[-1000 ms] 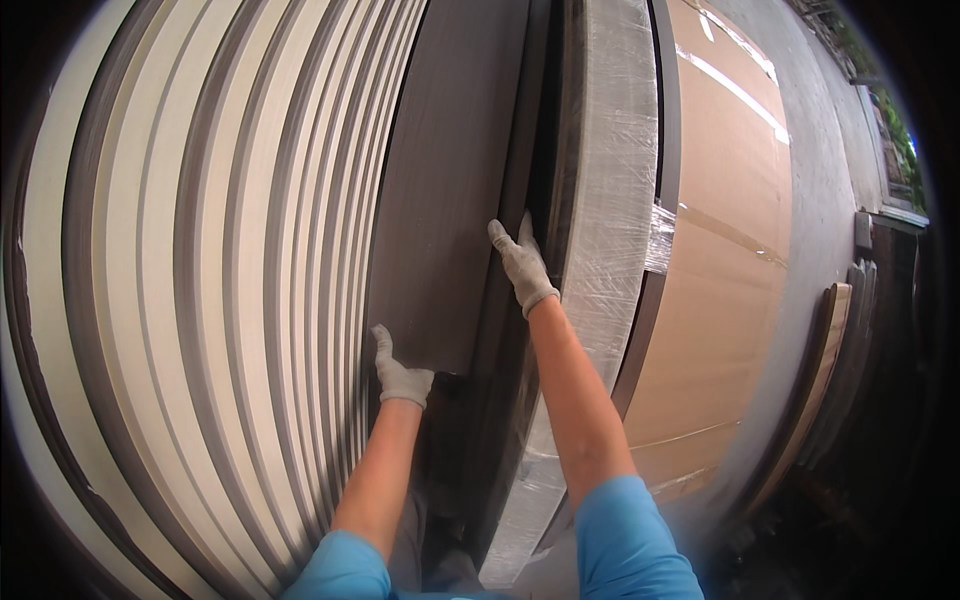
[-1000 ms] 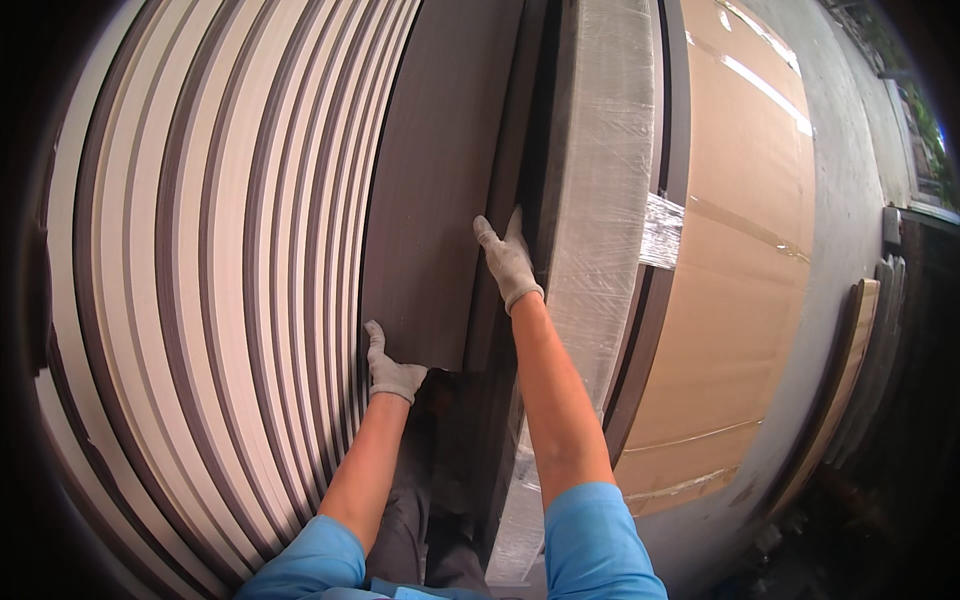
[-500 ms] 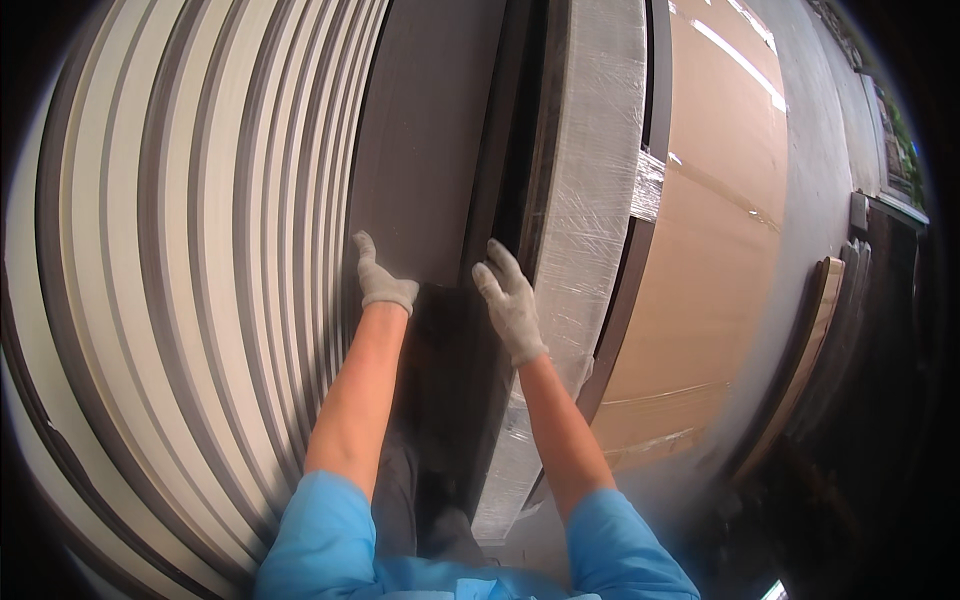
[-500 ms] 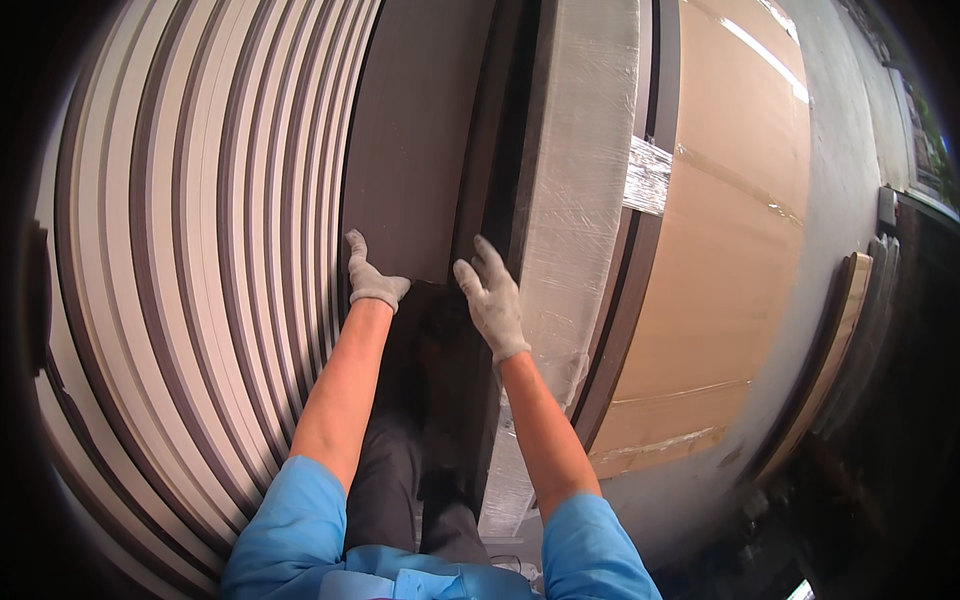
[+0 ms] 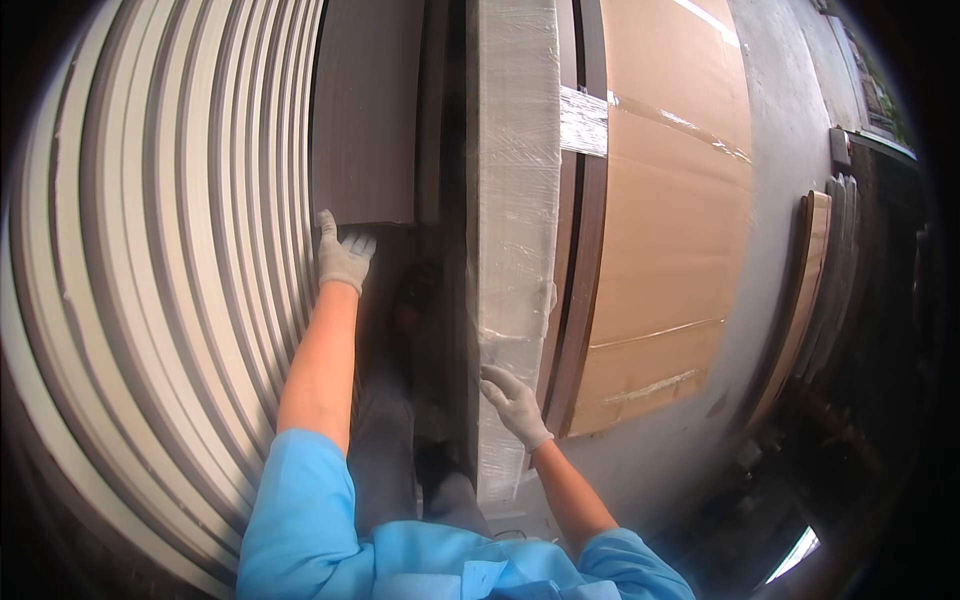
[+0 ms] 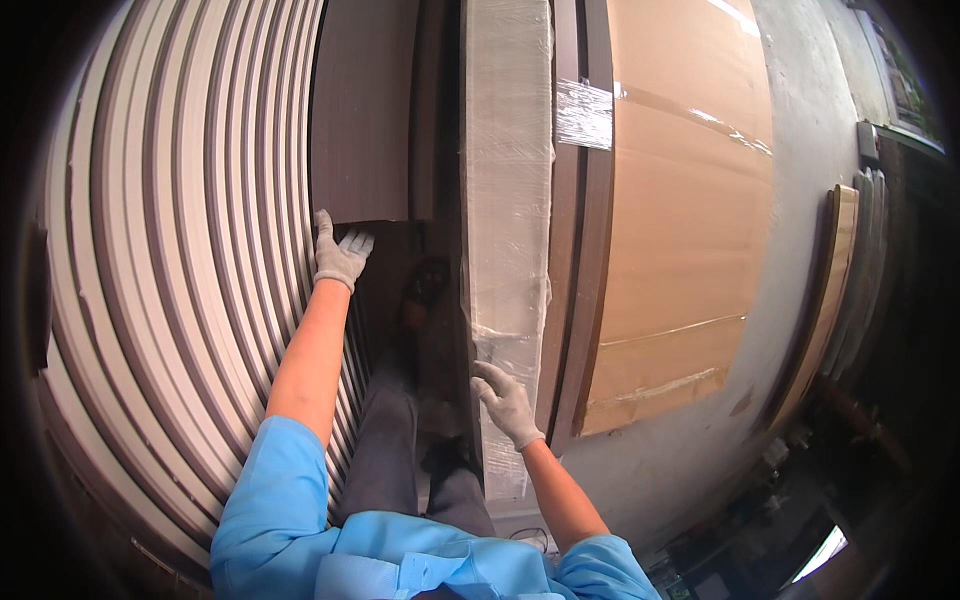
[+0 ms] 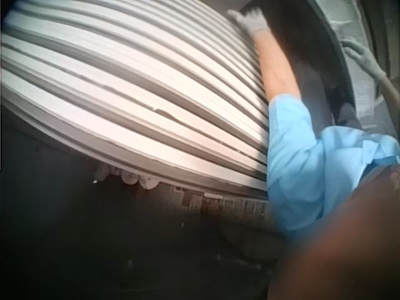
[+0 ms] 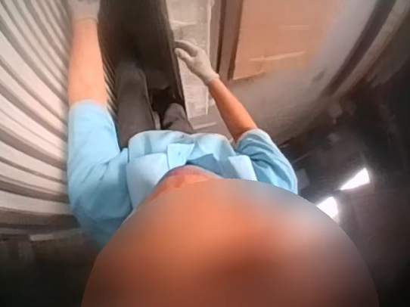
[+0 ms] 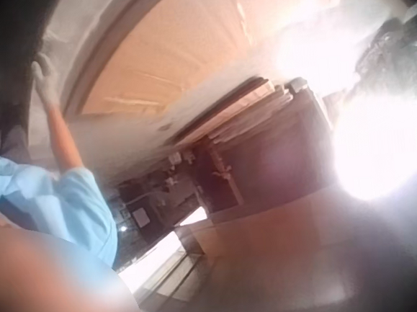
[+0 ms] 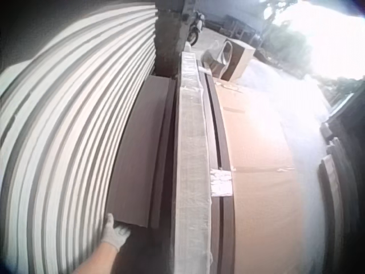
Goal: The person removes protective film from long, dark-colored panels using a blue utility knife. They lift each panel, score the film, peel it off, and place the panel back into a stack. The process is repeated for multiple panels.
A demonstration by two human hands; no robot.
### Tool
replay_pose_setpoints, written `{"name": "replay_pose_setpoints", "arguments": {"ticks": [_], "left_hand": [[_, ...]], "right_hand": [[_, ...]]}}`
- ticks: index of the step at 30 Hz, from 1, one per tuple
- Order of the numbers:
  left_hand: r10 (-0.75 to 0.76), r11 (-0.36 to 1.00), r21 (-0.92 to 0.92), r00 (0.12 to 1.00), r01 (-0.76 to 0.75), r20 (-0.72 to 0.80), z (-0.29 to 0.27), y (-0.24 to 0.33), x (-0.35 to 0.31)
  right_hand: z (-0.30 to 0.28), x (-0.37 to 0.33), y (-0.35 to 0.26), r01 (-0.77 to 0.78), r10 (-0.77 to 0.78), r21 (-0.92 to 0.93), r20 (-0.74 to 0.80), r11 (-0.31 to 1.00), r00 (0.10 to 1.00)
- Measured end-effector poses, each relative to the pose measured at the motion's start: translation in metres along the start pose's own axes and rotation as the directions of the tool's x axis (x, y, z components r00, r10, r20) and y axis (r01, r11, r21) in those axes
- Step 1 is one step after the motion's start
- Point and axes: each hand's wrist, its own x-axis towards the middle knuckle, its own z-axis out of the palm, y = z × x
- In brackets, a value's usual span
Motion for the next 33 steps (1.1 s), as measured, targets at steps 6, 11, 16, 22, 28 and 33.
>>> {"name": "replay_pose_setpoints", "arguments": {"ticks": [6,11,16,22,28,33], "left_hand": [[-0.073,0.804,0.593,0.997,0.039,0.034,-0.132,-0.006,-0.075],[0.023,0.551,0.833,0.999,-0.053,0.049,-0.194,-0.009,-0.176],[-0.002,0.423,0.866,0.955,-0.267,0.296,-0.262,-0.037,-0.314],[-0.265,-0.237,0.892,0.909,-0.386,0.323,-0.286,-0.083,-0.393],[-0.398,-0.357,0.839,0.88,-0.41,0.26,-0.259,-0.113,-0.414],[-0.374,-0.46,0.722,0.85,-0.517,0.37,-0.223,-0.168,-0.426]], "right_hand": [[-0.026,-0.148,0.126,-0.358,0.395,0.237,-0.13,0.903,0.91],[-0.008,-0.299,0.241,-0.406,0.578,0.54,-0.194,0.737,0.793],[0.046,-0.488,0.362,-0.097,0.462,0.673,-0.389,0.733,0.797],[0.158,-0.682,0.477,-0.239,0.816,0.842,-0.336,0.484,0.47],[0.271,-0.738,0.451,0.267,0.976,0.951,-0.192,0.157,0.108],[0.32,-0.718,0.422,0.154,0.954,0.987,-0.089,0.046,0.287]]}}
